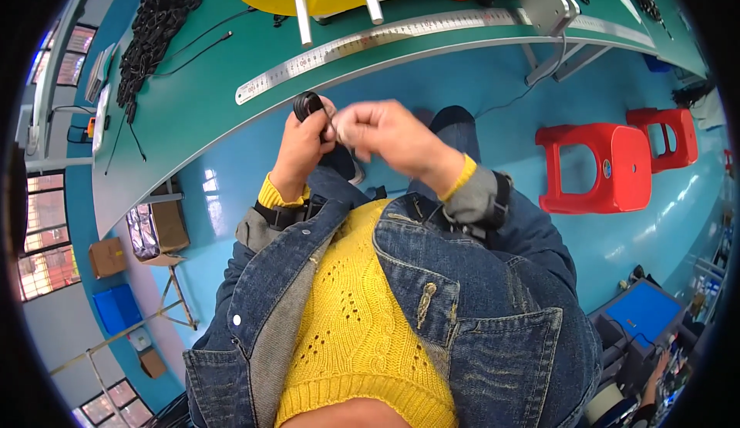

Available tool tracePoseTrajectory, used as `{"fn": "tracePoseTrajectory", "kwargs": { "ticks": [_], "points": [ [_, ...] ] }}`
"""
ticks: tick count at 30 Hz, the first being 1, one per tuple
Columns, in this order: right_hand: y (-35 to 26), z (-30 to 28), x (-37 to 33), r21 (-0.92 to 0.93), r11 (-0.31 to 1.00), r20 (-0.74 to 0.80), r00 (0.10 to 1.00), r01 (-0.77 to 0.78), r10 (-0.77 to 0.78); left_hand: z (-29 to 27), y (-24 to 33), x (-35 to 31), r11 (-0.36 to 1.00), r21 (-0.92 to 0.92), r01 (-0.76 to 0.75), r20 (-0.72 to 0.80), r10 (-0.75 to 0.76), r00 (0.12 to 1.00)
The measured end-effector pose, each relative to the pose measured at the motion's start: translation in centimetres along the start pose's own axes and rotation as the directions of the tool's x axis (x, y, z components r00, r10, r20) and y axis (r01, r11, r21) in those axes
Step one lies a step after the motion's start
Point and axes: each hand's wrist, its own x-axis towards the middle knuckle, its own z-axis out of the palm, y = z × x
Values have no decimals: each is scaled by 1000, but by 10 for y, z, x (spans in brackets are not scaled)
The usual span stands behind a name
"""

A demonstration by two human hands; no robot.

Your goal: The person picks up a cable, winds it around the pegs of a machine, and removes the coiled cable. They then secure the coil with a rubber band and place it onto a pile on the table.

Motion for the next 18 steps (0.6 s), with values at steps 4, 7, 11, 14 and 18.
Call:
{"fn": "tracePoseTrajectory", "kwargs": {
  "ticks": [4,7,11,14,18],
  "points": [
    [18,-22,-19,132,967,55,975,-220,214,2,1,0,997,-30,76,137,-71,988],
    [0,-38,-16,42,965,-24,965,-260,261,19,2,-9,971,97,217,210,-233,949],
    [-17,-46,-6,-428,903,-43,999,-35,19,19,-4,-7,957,245,153,224,-209,952],
    [-22,-36,1,-744,652,83,988,146,-127,20,-15,-6,816,578,-8,161,-105,981],
    [-9,-36,10,-887,309,290,934,344,-207,27,-17,-5,626,744,-233,214,106,971]
  ]
}}
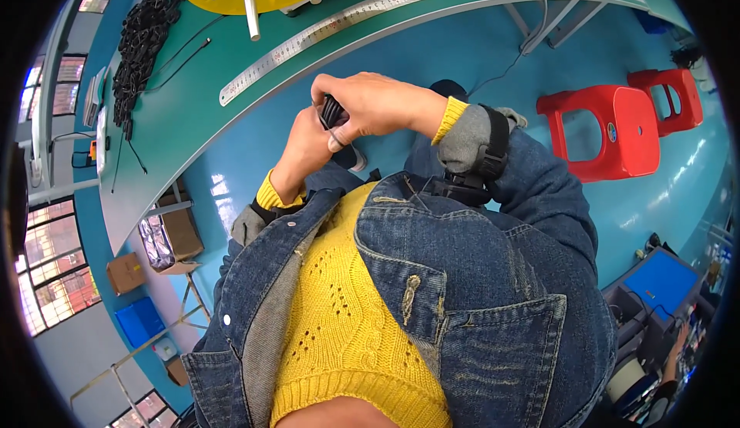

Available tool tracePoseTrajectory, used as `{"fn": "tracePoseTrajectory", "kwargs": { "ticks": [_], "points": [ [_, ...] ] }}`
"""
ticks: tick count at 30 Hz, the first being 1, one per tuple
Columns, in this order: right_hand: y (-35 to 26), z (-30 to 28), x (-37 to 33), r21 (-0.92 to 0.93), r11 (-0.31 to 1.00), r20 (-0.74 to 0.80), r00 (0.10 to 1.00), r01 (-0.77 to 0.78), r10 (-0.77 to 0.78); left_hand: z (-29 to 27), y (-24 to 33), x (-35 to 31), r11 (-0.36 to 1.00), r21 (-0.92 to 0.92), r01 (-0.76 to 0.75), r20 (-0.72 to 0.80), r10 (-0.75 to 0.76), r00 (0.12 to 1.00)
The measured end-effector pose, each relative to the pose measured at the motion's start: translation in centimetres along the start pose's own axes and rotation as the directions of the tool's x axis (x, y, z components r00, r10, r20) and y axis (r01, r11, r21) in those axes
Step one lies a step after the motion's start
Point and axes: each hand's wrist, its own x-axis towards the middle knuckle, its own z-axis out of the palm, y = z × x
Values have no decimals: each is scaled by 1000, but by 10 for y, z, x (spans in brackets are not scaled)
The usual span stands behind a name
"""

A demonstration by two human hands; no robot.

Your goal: The person picks up a cable, winds it around the pegs of a machine, and removes the coiled cable. They then secure the coil with a rubber band and place it onto a pile on the table.

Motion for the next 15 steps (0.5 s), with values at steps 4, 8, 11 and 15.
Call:
{"fn": "tracePoseTrajectory", "kwargs": {
  "ticks": [4,8,11,15],
  "points": [
    [7,15,-3,452,879,62,988,-152,140,0,1,-8,959,-266,-101,-122,70,990],
    [6,16,-15,862,277,288,859,-425,423,-14,-12,-17,663,-743,94,135,11,991],
    [6,15,-19,914,269,100,812,-303,575,-17,-21,-17,383,-869,314,372,87,924],
    [-8,-6,4,260,961,-125,984,-93,129,-13,-27,-16,106,-840,533,542,233,808]
  ]
}}
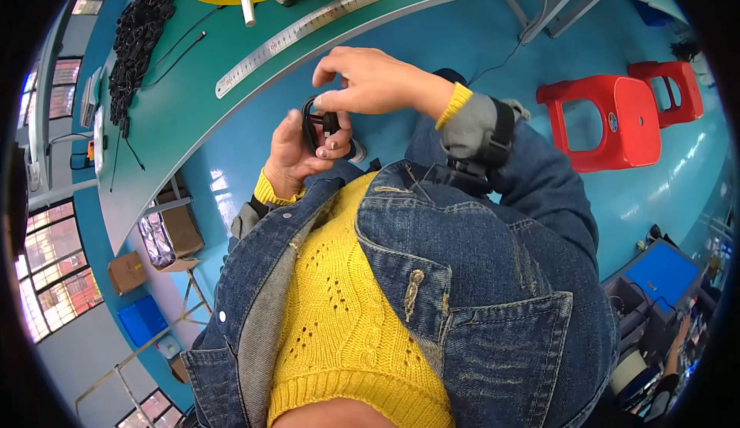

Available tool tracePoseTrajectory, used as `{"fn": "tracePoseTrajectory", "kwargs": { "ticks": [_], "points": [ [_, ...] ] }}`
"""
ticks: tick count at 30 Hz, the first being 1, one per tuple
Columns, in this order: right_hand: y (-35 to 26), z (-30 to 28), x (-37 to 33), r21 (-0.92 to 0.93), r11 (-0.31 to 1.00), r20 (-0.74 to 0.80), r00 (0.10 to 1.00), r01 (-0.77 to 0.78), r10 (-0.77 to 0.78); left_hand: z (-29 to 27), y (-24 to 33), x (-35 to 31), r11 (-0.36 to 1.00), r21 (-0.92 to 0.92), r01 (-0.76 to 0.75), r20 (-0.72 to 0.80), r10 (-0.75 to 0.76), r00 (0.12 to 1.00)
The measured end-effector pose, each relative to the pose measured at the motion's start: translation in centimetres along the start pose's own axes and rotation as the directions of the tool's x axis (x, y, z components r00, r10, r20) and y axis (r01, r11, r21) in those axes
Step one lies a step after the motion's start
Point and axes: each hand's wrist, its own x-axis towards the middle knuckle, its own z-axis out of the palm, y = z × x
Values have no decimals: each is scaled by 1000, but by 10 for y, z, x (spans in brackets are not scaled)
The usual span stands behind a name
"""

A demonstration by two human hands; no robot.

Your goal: The person picks up a cable, winds it around the pegs of a machine, and removes the coiled cable. They then secure the coil with a rubber band and place it onto a pile on the table.

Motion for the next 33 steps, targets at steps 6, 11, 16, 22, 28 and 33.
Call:
{"fn": "tracePoseTrajectory", "kwargs": {
  "ticks": [6,11,16,22,28,33],
  "points": [
    [7,14,4,-211,974,193,974,-80,122,-2,-7,-1,997,-49,58,-15,-58,998],
    [19,33,-6,-225,974,101,993,-39,63,4,-4,-2,990,138,-22,-119,39,992],
    [5,29,-21,-184,980,45,996,78,-70,30,4,1,753,650,98,-271,109,956],
    [-19,25,-15,-320,932,-1,984,-171,180,38,-21,19,201,979,23,-132,550,824],
    [5,52,-4,-359,919,-29,986,-161,161,5,-16,13,96,961,259,-272,480,834],
    [14,33,6,174,901,12,916,-398,402,9,8,-17,937,335,97,-524,100,846]
  ]
}}
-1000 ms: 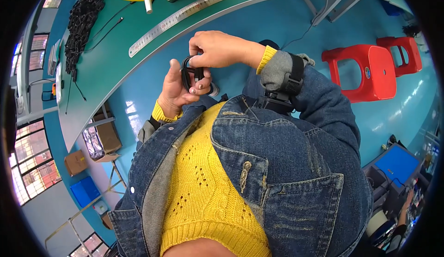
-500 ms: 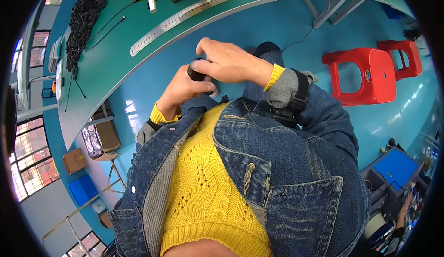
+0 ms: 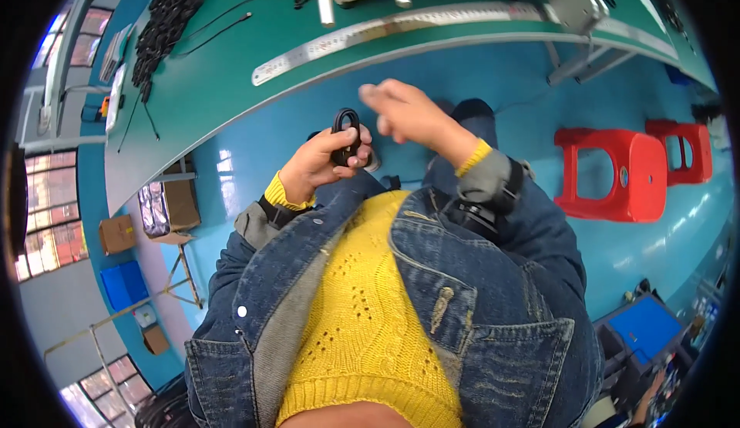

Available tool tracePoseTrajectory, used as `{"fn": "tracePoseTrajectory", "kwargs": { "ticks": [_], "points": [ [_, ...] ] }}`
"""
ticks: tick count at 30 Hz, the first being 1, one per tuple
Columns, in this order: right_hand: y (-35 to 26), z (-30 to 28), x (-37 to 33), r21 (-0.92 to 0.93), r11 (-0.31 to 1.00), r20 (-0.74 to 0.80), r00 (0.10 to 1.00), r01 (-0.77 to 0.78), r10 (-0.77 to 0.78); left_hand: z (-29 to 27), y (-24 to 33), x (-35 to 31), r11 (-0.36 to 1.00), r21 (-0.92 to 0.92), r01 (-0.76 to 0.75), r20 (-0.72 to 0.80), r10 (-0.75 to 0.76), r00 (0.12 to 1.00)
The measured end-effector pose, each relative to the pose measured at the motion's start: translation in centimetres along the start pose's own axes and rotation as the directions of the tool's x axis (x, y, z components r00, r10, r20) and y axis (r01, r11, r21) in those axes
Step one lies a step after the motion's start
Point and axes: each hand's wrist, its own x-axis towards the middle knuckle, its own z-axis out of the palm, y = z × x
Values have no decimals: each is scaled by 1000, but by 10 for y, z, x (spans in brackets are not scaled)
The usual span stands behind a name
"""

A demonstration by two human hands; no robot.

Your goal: The person picks up a cable, winds it around the pegs of a machine, and removes the coiled cable. They then secure the coil with a rubber band and place it onto a pile on the table.

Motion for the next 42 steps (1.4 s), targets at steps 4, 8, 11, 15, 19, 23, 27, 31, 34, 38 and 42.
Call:
{"fn": "tracePoseTrajectory", "kwargs": {
  "ticks": [4,8,11,15,19,23,27,31,34,38,42],
  "points": [
    [41,-7,-13,60,989,243,963,-132,113,-30,24,-23,980,-155,122,28,-119,993],
    [58,-16,-29,-36,955,366,885,-294,286,-95,96,-25,977,186,104,-140,-78,987],
    [50,-16,-20,-2,947,325,895,-322,305,-175,210,-41,739,30,-673,-195,665,721],
    [48,-12,-5,26,930,298,891,-366,342,-274,294,-26,579,240,-779,-620,709,336],
    [51,-15,7,-42,930,262,895,-364,362,-261,276,28,-99,976,195,-60,737,673],
    [58,-18,6,-40,927,230,899,-373,372,-271,243,51,-152,961,232,-22,793,609],
    [56,-17,7,-32,928,250,895,-372,368,-256,228,26,-12,990,144,-71,828,556],
    [51,-20,-3,-33,947,267,910,-319,316,-198,196,-23,-31,971,-238,97,958,271],
    [44,-21,-9,85,960,168,954,-266,249,-108,156,-65,-216,926,-310,287,936,205],
    [4,-19,-24,-92,954,-365,882,286,-300,-26,103,-63,-259,866,-429,391,885,255],
    [-55,-28,-32,-578,607,-309,543,545,-781,4,82,-49,-282,870,-406,412,866,283]
  ]
}}
